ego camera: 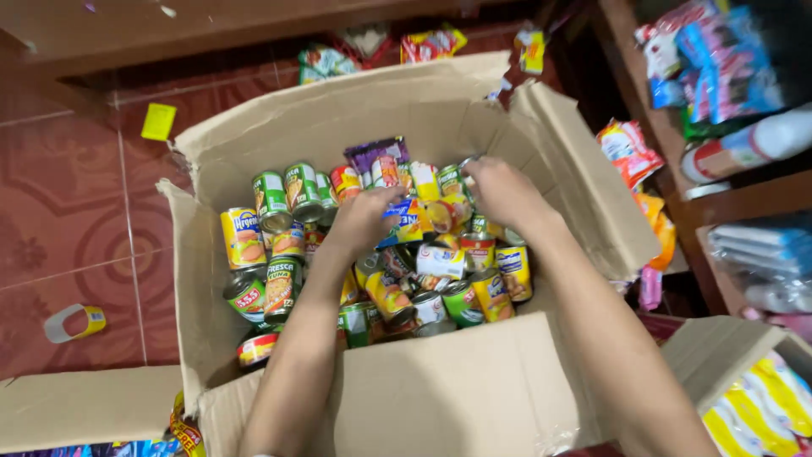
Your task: Stocking and organizing various canned goods on pantry shelves from a box on the floor.
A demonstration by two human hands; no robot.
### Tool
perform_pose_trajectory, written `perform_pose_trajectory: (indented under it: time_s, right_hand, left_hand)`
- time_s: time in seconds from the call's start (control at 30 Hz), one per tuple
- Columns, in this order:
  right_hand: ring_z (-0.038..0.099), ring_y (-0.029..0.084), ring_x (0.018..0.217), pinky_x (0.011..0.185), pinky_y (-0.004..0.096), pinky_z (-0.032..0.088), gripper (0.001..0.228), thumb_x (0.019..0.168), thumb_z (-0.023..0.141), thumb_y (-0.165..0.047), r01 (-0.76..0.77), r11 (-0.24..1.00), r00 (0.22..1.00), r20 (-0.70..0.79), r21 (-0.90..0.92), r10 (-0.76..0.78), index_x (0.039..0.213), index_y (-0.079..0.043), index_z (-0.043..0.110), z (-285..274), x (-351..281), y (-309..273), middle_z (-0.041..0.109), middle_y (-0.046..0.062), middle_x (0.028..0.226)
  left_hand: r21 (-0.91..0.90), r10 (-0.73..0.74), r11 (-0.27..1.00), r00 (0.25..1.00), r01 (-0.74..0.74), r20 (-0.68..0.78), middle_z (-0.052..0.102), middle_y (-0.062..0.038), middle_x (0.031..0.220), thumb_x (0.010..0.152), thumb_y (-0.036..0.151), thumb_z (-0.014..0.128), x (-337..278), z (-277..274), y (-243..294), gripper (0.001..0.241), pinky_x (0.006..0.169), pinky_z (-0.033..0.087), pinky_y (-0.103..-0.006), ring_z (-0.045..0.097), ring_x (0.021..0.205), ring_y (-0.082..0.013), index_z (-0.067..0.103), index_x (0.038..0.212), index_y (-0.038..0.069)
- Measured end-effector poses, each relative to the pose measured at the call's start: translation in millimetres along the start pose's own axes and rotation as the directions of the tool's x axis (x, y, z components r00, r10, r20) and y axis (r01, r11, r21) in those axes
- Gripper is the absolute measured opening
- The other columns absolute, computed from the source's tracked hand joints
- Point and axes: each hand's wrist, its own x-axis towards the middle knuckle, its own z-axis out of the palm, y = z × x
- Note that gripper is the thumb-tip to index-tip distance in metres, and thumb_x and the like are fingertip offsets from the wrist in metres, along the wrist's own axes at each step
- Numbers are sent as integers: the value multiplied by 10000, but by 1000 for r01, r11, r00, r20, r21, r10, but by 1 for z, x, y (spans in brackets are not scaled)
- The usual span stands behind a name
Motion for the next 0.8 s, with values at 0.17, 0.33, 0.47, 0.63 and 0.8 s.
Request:
perform_pose_trajectory:
  time_s: [0.17, 0.33, 0.47, 0.63, 0.8]
  right_hand:
    - [668, 393, 1122, 973, 491, 532, 373, 858, 570, 23, -163, 971, 966, 173, -173, 193, 1195, -65, 702, 32, 25, 37, 691, 220, 1209]
    - [658, 391, 1130, 953, 503, 528, 361, 890, 580, -20, -223, 933, 909, 287, -284, 304, 1215, -119, 702, 24, 46, 23, 681, 212, 1209]
    - [647, 378, 1167, 989, 479, 526, 358, 877, 616, -46, -212, 914, 902, 291, -347, 320, 1214, -121, 712, 44, 91, 27, 683, 199, 1236]
    - [563, 332, 1257, 1040, 460, 487, 437, 819, 665, -91, -55, 941, 976, 179, -335, 121, 1254, -62, 646, 115, 113, 61, 629, 139, 1327]
    - [470, 317, 1275, 1028, 516, 410, 637, 774, 735, -293, -54, 904, 952, 251, -423, 175, 1336, -64, 544, 129, 105, 62, 571, 112, 1340]
  left_hand:
    - [9, 155, 988, 982, -155, -109, 703, -148, 1236, 831, 107, 782, 10, 27, -25, 491, 937, 571, -454, 682, 1140, -356, 650, 1304, 98]
    - [47, 13, 999, 996, -17, 85, 632, -131, 1312, 771, 163, 838, 16, 51, -22, 603, 952, 529, -488, 622, 1193, -358, 613, 1330, 122]
    - [89, -30, 996, 992, 19, 125, 453, -123, 1514, 707, 210, 886, 9, 53, -20, 822, 989, 484, -510, 539, 1283, -375, 494, 1425, 132]
    - [-50, -56, 997, 996, 59, 65, 292, -95, 1633, 724, 175, 853, 11, 49, -34, 940, 974, 491, -515, 526, 1319, -380, 375, 1531, 100]
    - [70, -91, 994, 978, 79, 189, 221, -48, 1705, 806, 212, 828, 12, 64, -32, 825, 990, 492, -524, 583, 1236, -382, 414, 1518, 175]
